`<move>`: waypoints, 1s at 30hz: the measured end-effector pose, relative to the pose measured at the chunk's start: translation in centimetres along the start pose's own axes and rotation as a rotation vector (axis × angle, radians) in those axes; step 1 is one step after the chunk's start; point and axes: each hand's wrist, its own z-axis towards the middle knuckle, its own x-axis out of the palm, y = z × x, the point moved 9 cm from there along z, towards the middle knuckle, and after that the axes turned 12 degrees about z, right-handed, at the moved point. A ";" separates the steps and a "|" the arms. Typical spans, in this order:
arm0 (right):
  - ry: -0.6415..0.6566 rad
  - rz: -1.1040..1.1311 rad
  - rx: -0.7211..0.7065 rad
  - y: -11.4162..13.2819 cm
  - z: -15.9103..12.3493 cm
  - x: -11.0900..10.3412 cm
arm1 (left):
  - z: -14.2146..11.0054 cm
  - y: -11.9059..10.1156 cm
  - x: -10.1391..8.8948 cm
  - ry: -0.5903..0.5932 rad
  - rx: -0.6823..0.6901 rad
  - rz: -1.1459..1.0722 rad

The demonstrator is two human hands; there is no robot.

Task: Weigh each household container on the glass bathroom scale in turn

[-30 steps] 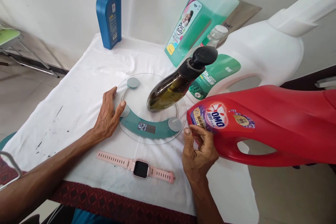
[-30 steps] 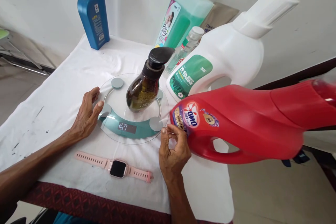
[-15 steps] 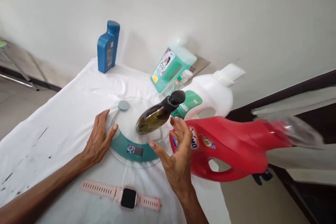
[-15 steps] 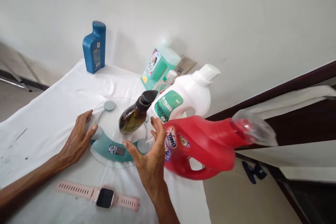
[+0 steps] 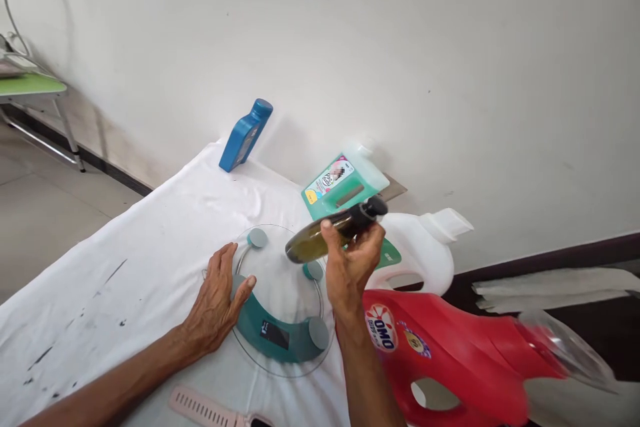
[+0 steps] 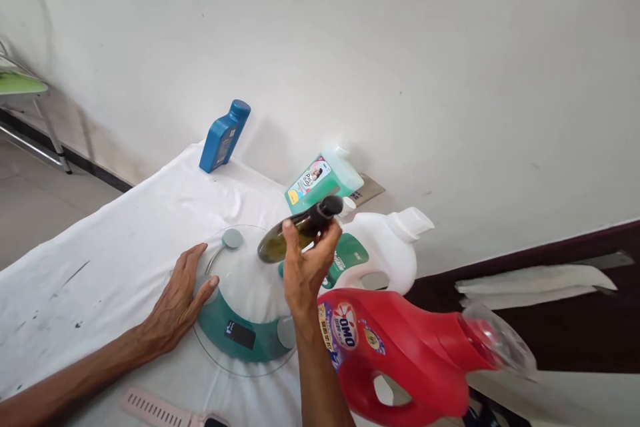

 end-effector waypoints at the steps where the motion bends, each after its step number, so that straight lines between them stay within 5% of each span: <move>1: -0.017 -0.027 -0.045 -0.4 1.5 0.7 | 0.0 0.0 0.1 0.010 -0.004 -0.007; 9: -0.024 -0.280 -0.068 -10.0 12.5 7.2 | -0.3 0.3 0.5 0.030 -0.044 -0.029; 17: -0.031 -0.395 0.022 -15.5 15.7 9.2 | -0.5 0.8 1.4 0.122 -0.131 -0.036; 22: -0.071 -0.456 0.064 -15.7 15.8 8.8 | -0.3 0.8 1.4 0.146 -0.150 -0.057; 27: -0.194 -0.489 0.018 -12.2 14.6 8.1 | -0.4 0.6 1.2 0.111 -0.136 -0.070; 30: -0.131 -0.390 -0.135 -8.4 12.8 12.2 | -0.5 0.7 1.3 0.081 -0.131 -0.056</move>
